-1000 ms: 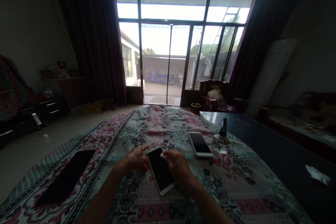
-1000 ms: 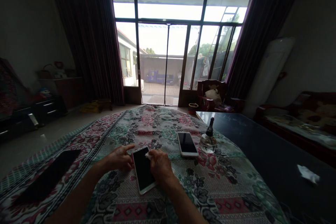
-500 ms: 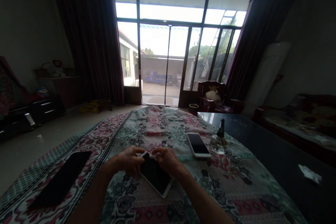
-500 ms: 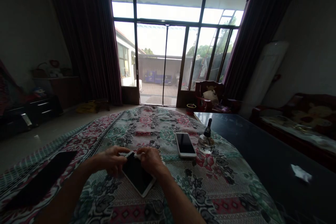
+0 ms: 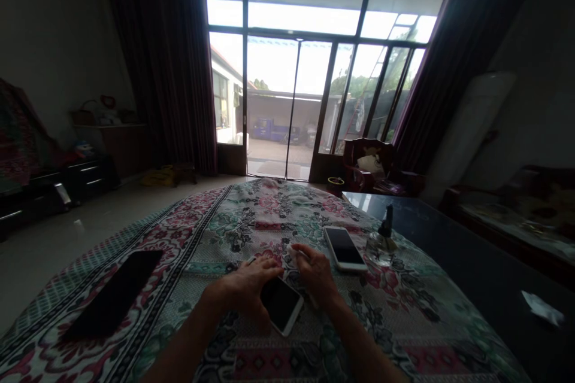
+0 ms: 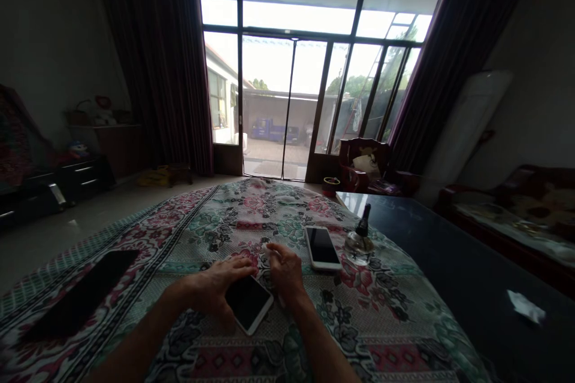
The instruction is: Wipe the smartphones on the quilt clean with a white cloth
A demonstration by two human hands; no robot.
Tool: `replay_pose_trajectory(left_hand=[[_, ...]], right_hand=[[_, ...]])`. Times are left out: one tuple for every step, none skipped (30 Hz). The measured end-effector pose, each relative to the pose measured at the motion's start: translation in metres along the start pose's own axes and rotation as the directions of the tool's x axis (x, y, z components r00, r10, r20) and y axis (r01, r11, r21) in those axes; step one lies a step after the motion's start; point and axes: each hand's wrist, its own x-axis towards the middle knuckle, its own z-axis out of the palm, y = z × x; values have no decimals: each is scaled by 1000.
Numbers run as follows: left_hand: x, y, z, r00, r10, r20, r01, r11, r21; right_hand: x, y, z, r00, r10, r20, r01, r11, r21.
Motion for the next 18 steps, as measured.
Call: replay_pose_trajectory(left_hand=[[1,2,2,1000,1,-10,0,1000,29],[1,4,4,1000,-4,-29,5,999,54],[1,5,4,998,-14,-53,18,997,76],[0,5,3,996,-30,-80,37,995,94],[-2,4,2,993,-54,-103,65,992,107],[-4,2,0,988,-87,-126,102,988,118],[-6,0,-2,981,-125,-147,144,981,126],[-8,-2,-4,973,-162,-164,184,974,129],[-9,-5,-5,966,-188,-177,211,970,122],[-10,-7,-5,963,-197,-184,219,970,107],[-9,-9,-5,964,-188,-187,207,974,89],[-8,-10,-3,968,-164,-189,180,981,72],[-6,-11,-1,972,-133,-192,147,987,61],[-3,-11,2,975,-105,-196,119,991,59],[-1,-11,5,976,-88,-201,103,993,64],[2,-11,7,975,-79,-208,96,993,73],[3,-10,10,973,-74,-218,94,992,83],[5,-10,12,971,-69,-230,93,991,92]], right_hand=[[0,1,0,1000,7,-15,-7,1000,15],[-1,1,-1,1000,11,-22,-11,1000,25],[-1,1,-1,1000,12,-24,-11,999,30],[-1,1,-2,1000,9,-23,-9,999,32],[-2,0,-3,1000,7,-22,-6,999,33],[-2,0,-4,1000,6,-20,-5,999,35],[-3,-1,-4,1000,6,-20,-5,999,38],[-3,-1,-5,1000,5,-18,-4,999,42],[-4,-2,-5,1000,2,-16,-1,999,42],[-4,-1,-5,1000,-3,-15,4,999,39],[-4,-1,-4,1000,-11,-17,11,999,31],[-5,0,-3,1000,-21,-19,21,1000,19],[-5,2,-2,999,-33,-20,33,999,6],[-5,3,0,999,-45,-24,45,999,-9],[-6,5,2,998,-57,-30,57,998,-23],[-6,6,3,997,-69,-37,68,997,-36],[-6,8,4,996,-81,-45,79,996,-48],[-6,9,5,994,-93,-53,89,994,-59]])
